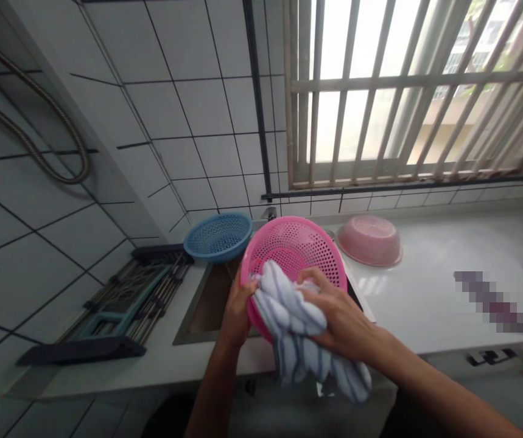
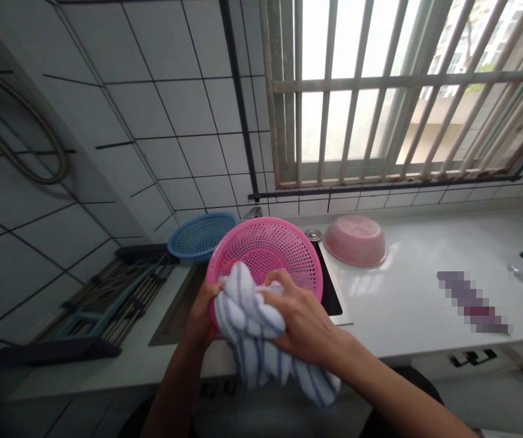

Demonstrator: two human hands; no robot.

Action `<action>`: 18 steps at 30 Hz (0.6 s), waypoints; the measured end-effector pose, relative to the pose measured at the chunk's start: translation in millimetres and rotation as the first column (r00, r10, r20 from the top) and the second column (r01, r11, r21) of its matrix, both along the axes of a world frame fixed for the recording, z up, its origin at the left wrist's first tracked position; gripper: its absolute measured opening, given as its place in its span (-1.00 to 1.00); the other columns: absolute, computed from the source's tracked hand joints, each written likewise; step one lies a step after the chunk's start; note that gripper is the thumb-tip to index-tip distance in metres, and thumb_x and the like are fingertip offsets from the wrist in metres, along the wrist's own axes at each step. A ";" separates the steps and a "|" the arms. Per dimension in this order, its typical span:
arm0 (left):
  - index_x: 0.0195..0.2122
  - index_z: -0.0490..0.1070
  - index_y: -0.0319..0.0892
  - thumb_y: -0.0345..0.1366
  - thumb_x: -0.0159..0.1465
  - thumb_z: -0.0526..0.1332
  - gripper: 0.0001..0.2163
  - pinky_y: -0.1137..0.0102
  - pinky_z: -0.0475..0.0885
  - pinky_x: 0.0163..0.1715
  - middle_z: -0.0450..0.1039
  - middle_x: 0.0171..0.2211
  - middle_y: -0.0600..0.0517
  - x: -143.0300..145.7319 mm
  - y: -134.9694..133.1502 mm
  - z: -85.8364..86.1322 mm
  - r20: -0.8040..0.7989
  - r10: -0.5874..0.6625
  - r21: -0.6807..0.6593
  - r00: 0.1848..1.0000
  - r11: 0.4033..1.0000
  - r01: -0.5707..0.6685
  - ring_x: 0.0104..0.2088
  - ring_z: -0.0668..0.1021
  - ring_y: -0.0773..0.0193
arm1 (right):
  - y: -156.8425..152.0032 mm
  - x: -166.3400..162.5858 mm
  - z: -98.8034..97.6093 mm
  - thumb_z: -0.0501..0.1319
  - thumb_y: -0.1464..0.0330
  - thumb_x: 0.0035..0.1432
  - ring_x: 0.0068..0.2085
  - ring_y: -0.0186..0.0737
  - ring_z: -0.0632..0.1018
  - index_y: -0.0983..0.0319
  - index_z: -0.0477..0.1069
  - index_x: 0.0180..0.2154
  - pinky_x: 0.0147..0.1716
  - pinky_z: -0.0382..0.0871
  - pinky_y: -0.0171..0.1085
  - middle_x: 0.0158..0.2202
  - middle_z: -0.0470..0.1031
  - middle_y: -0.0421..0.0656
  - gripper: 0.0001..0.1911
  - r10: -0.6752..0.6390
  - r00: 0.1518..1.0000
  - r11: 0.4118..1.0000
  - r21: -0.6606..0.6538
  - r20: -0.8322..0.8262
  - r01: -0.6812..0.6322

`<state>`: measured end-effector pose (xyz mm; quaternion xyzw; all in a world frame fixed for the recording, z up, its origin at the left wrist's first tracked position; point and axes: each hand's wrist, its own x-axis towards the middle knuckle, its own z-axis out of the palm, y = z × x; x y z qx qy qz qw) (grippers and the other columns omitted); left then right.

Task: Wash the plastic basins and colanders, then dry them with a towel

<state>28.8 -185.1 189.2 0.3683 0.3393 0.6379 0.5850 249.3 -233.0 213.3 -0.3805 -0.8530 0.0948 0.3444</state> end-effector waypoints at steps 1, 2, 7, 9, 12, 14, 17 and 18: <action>-0.07 0.61 -0.17 -0.24 0.13 0.49 -0.66 0.01 0.52 0.18 0.67 -0.07 -0.12 1.9 -0.4 -1.4 0.011 -0.056 -0.045 0.998 0.997 0.057 0.20 0.55 -0.28 | 6.4 4.2 3.6 0.27 0.44 0.16 0.07 -0.04 0.51 0.12 0.38 0.07 -0.09 0.52 -0.18 0.11 0.41 -0.05 -0.58 -0.115 0.988 0.992 0.033 -0.099 0.119; -0.09 0.61 -0.18 -0.18 0.13 0.48 -0.66 -0.01 0.54 0.16 0.68 -0.12 -0.12 4.1 -1.0 -2.8 0.030 -0.109 -0.090 0.994 0.990 0.111 0.17 0.57 -0.28 | 13.8 8.1 7.2 0.27 0.46 0.13 0.07 0.00 0.51 0.13 0.33 0.13 -0.06 0.52 -0.14 0.10 0.41 -0.03 -0.49 -0.239 0.953 0.965 0.064 -0.188 0.254; -0.07 0.62 -0.17 -0.11 0.21 0.41 -0.68 -0.07 0.48 0.23 0.69 -0.14 -0.13 15.4 -1.0 -15.1 0.132 -0.218 -0.127 0.967 0.964 0.235 0.18 0.58 -0.23 | 53.7 7.4 15.5 0.23 0.51 0.11 0.11 0.08 0.49 0.15 0.35 0.15 0.03 0.47 -0.06 0.16 0.39 0.02 -0.46 -0.510 0.835 0.845 0.060 -0.208 0.531; 0.02 0.60 -0.13 -0.14 0.25 0.39 -0.65 -0.09 0.43 0.27 0.67 -0.04 -0.14 18.6 2.8 -22.9 0.164 -0.272 -0.109 0.948 0.950 0.292 0.24 0.54 -0.21 | 64.5 -6.4 9.7 0.25 0.46 0.17 0.10 0.05 0.50 0.16 0.41 0.10 0.06 0.46 -0.05 0.14 0.44 0.01 -0.56 -0.418 0.890 0.908 -0.048 -0.180 0.416; 0.07 0.58 -0.09 -0.17 0.26 0.38 -0.64 -0.07 0.38 0.32 0.65 0.03 -0.12 19.8 10.3 -33.2 0.198 -0.306 -0.101 0.931 0.939 0.330 0.28 0.50 -0.18 | 70.4 -33.0 -6.5 0.24 0.38 0.27 0.06 -0.02 0.54 0.20 0.46 0.02 0.08 0.45 -0.06 0.06 0.54 -0.02 -0.72 -0.187 0.936 0.966 -0.227 -0.297 0.121; 0.05 0.58 -0.10 -0.16 0.26 0.39 -0.65 -0.04 0.37 0.33 0.65 0.03 -0.11 17.3 13.8 -36.1 0.201 -0.271 -0.109 0.941 0.949 0.297 0.28 0.51 -0.17 | 69.0 -44.4 -16.5 0.22 0.39 0.29 -0.03 -0.11 0.58 0.22 0.48 -0.05 0.02 0.47 -0.13 -0.01 0.59 -0.06 -0.79 -0.045 0.930 0.949 -0.306 -0.365 -0.074; -0.01 0.59 -0.17 -0.14 0.23 0.39 -0.65 0.00 0.42 0.30 0.67 -0.03 -0.12 10.6 13.5 -33.8 0.173 -0.183 -0.124 0.968 0.971 0.206 0.20 0.57 -0.17 | 64.7 -40.1 -20.2 0.27 0.39 0.22 -0.27 -0.24 0.57 0.22 0.52 -0.22 -0.24 0.46 -0.28 -0.25 0.61 -0.20 -0.92 0.166 0.942 0.847 -0.447 -0.293 -0.288; -0.03 0.60 -0.20 -0.12 0.22 0.39 -0.65 0.00 0.45 0.27 0.67 -0.06 -0.13 8.4 12.1 -32.0 0.162 -0.165 -0.127 0.973 0.974 0.186 0.17 0.59 -0.18 | 63.7 -33.7 -17.6 0.31 0.38 0.17 -0.35 -0.27 0.54 0.21 0.53 -0.28 -0.34 0.41 -0.32 -0.33 0.58 -0.24 -0.95 0.222 0.948 0.806 -0.505 -0.228 -0.310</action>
